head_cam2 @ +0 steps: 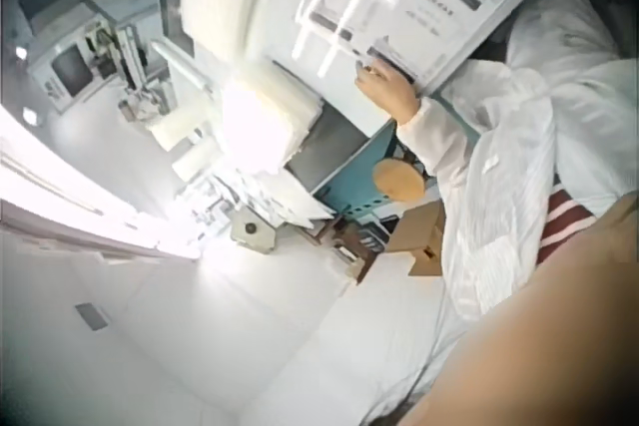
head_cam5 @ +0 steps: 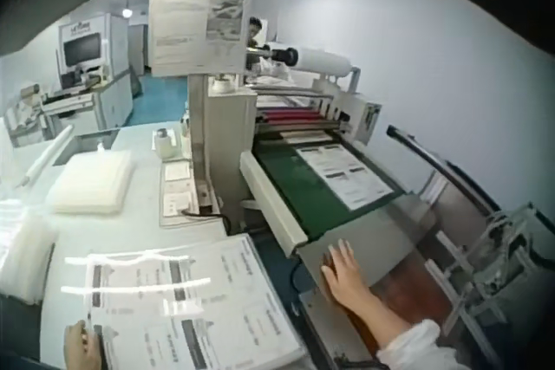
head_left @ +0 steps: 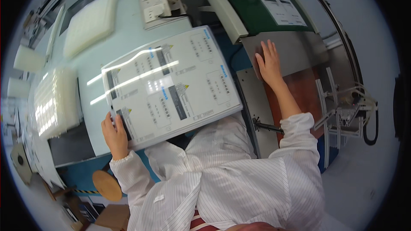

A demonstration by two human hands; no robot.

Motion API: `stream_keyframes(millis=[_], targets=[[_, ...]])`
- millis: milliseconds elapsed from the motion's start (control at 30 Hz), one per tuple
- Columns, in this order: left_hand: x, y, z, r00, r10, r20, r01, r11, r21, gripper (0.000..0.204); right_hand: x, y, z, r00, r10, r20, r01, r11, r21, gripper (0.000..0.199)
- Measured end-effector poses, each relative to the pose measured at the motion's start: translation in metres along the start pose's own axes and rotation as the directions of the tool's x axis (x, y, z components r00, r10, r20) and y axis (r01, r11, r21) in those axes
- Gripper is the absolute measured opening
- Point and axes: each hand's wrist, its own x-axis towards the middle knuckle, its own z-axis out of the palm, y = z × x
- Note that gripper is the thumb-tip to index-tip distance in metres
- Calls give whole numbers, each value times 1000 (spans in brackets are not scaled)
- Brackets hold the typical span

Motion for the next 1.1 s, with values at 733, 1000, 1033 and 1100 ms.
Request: stream_keyframes(millis=[733, 1000, 1033, 1100], targets=[[9, -3, 24, 999, 19, -37, -15, 994, 112, 47, 65, 160, 31, 879, 432, -200, -475, 827, -300, 48], [9, -1, 23, 999, 20, -32, -16, 991, 133, 47, 71, 161, 31, 866, 453, -211, -500, 788, -360, 51], [9, -1, 23, 999, 29, -39, -23, 989, 146, 47, 72, 161, 30, 845, 495, -204, -534, 751, -389, 54], [9, 0, 23, 999, 18, -41, -13, 993, 121, 47, 73, 160, 30, 825, 543, -159, -563, 762, -319, 56]])
